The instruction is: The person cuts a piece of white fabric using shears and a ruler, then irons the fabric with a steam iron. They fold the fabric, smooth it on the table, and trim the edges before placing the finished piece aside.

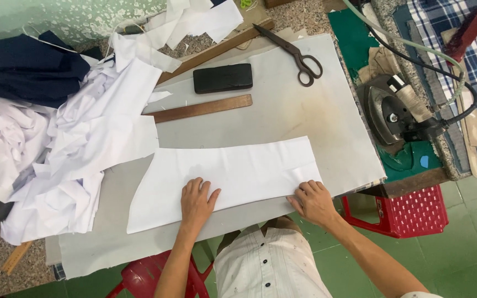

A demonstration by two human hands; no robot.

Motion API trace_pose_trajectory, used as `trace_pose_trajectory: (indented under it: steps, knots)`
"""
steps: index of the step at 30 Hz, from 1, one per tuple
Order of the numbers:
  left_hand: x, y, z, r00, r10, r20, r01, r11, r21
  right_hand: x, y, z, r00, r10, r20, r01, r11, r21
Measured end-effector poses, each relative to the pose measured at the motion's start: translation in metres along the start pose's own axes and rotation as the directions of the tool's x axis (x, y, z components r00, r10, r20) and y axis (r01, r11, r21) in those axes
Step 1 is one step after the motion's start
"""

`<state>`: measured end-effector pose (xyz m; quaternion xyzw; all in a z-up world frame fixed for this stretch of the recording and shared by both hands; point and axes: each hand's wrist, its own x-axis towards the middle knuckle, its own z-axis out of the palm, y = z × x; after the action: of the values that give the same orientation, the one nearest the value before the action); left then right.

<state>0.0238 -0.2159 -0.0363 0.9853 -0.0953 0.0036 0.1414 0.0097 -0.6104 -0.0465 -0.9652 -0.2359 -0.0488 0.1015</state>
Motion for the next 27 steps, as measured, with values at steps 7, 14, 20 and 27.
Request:
trace_pose_trajectory:
  steps: [7, 14, 20, 27]
  knots:
    - [0.008, -0.005, 0.007, 0.998, 0.003, -0.062, -0.001, 0.999, 0.039, 0.093, 0.005, -0.006, 0.999, -0.008, -0.036, 0.007, 1.000, -0.030]
    - [0.003, -0.015, 0.022, 0.977, 0.043, -0.210, -0.027, 0.997, 0.079, 0.072, 0.015, 0.002, 0.964, 0.255, 0.079, -0.230, 0.944, -0.238]
    - [0.000, -0.016, 0.025, 0.966, 0.072, -0.249, -0.052, 0.995, 0.086, 0.079, 0.008, -0.004, 0.981, 0.174, 0.090, -0.166, 0.982, -0.089]
    - [0.007, -0.008, 0.013, 0.966, 0.076, -0.248, -0.059, 0.995, 0.078, 0.030, 0.114, -0.006, 0.911, 0.342, -0.229, -0.399, 0.871, -0.286]
